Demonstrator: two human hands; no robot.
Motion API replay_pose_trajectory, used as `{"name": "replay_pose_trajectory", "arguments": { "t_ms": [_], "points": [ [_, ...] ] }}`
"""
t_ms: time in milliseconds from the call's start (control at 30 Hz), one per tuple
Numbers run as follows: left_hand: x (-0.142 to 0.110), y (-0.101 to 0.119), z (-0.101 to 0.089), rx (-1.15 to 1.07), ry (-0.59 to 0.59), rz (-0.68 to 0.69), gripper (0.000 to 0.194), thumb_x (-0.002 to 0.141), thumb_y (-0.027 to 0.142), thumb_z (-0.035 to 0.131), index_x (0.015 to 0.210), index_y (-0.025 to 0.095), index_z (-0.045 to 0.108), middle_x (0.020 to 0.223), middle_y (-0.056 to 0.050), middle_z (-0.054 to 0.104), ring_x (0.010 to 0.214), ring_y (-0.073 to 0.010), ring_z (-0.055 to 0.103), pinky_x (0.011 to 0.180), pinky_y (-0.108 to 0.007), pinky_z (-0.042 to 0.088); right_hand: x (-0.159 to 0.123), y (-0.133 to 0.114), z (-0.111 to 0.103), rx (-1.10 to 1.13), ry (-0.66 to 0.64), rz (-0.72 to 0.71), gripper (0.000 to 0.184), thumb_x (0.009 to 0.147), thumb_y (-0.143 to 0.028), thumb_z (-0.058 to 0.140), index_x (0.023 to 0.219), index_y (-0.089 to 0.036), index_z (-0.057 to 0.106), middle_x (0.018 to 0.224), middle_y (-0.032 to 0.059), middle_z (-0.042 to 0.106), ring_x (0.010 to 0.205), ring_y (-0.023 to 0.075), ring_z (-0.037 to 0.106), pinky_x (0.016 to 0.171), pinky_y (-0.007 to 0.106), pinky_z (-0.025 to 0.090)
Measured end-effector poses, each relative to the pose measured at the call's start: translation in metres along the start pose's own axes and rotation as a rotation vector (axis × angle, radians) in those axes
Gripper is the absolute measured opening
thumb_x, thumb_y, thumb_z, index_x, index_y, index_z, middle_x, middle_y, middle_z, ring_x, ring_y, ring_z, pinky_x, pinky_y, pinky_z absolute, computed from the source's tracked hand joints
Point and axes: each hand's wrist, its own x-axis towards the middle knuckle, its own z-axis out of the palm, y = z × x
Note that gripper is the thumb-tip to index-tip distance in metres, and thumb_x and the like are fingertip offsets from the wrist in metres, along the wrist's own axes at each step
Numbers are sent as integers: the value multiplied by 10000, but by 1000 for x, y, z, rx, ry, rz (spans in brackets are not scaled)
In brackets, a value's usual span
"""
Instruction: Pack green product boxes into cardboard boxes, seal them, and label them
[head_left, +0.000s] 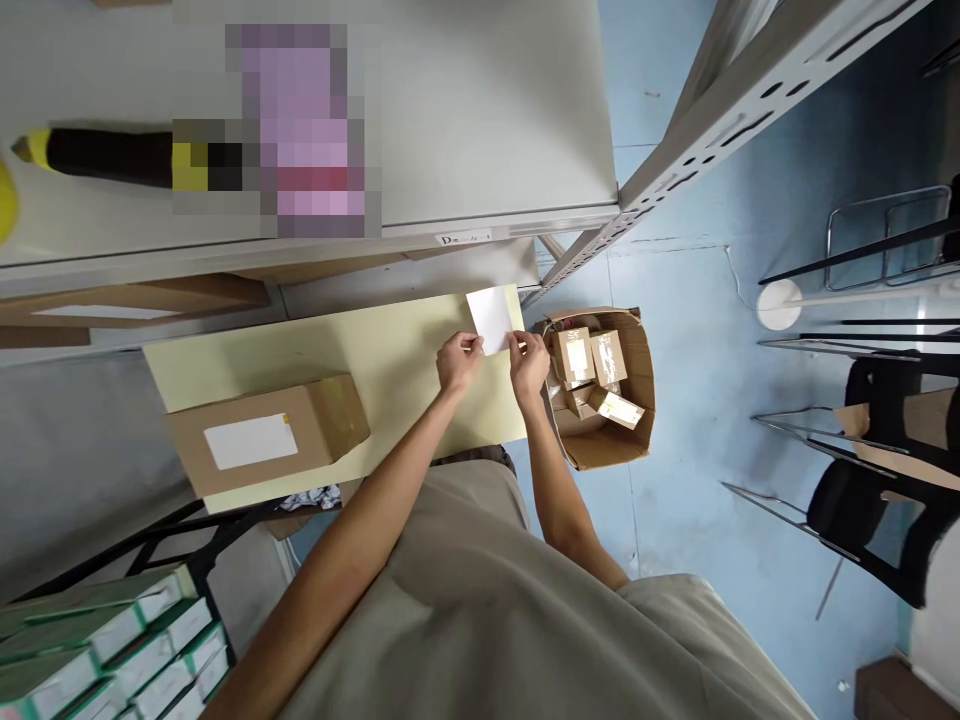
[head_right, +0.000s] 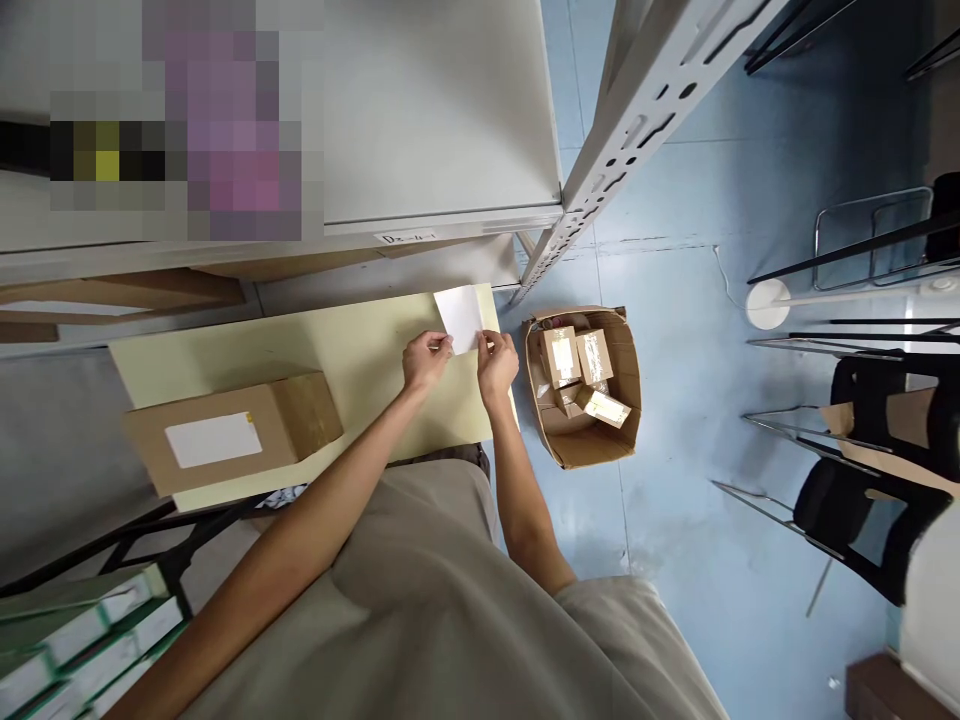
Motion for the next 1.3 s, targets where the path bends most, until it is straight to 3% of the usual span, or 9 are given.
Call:
{"name": "replay_pose_trajectory", "arguments": {
  "t_ms": [233,367,500,600,700,800,867,1033,1300],
  "points": [
    [1,-2,-5,-30,-28,25,163,993,195,670,1070,209,813,1099,-60,876,952,-213,815,926,-301,593,5,-17,-14,107,-19,-78,358,1162,-466,604,1287,-206,816,1082,94,844,846,215,778,848,313,602],
    [1,-2,-6,-31,-16,32,188,1001,205,657,1080,215,827,1121,-59,873,963,-214,817,947,-314,594,32,-29,-12,368,-208,-135,434,1161,-552,542,1294,-231,801,1121,74,860,857,204,810,829,320,649],
    [5,0,-10,-54,4,57,220,1021,215,629,1092,223,837,1094,-51,870,940,-211,813,959,-329,613,70,-44,-9,475,-389,-226,412,1106,-550,617,1299,-229,789,1244,96,849,1048,222,817,881,325,663],
    [10,3,-15,-9,-14,96,282,1038,170,575,1145,227,830,1130,-49,873,982,-216,818,986,-341,633,96,-59,-11,318,-334,-305,413,1056,-525,723,1324,-218,793,1156,79,835,986,212,771,914,321,621],
    [13,10,-17,156,-80,248,390,1050,145,554,1359,190,788,1414,-120,813,1236,-256,798,1147,-377,610,121,-73,-12,129,-221,-310,371,1088,-529,714,1229,-203,819,904,18,747,847,193,682,873,311,545],
    [14,19,-13,393,-188,419,606,1039,181,634,1640,107,608,1801,-220,504,1650,-345,538,1367,-446,456,145,-82,-8,27,-163,-314,325,1113,-508,709,1137,-198,805,798,-9,645,779,183,601,824,313,477],
    [15,24,-8,537,-253,459,746,1035,197,656,1744,60,467,1910,-260,279,1765,-401,349,1416,-505,393,160,-84,-6,-14,-138,-315,334,1128,-510,697,1034,-200,774,757,-15,588,748,180,555,805,322,449],
    [18,30,-3,718,-344,457,796,1072,224,626,1786,7,350,1920,-324,157,1794,-441,255,1378,-523,458,181,-85,-2,-87,-115,-311,469,1142,-520,672,770,-251,577,678,-30,461,705,177,434,748,339,390],
    [21,40,-6,816,-368,443,643,1111,257,598,1693,18,463,1919,-341,125,1781,-433,298,1303,-490,542,182,-89,-1,-174,-178,-284,534,1126,-414,677,681,-284,412,676,-12,449,702,176,371,724,353,349]
  ]
}}
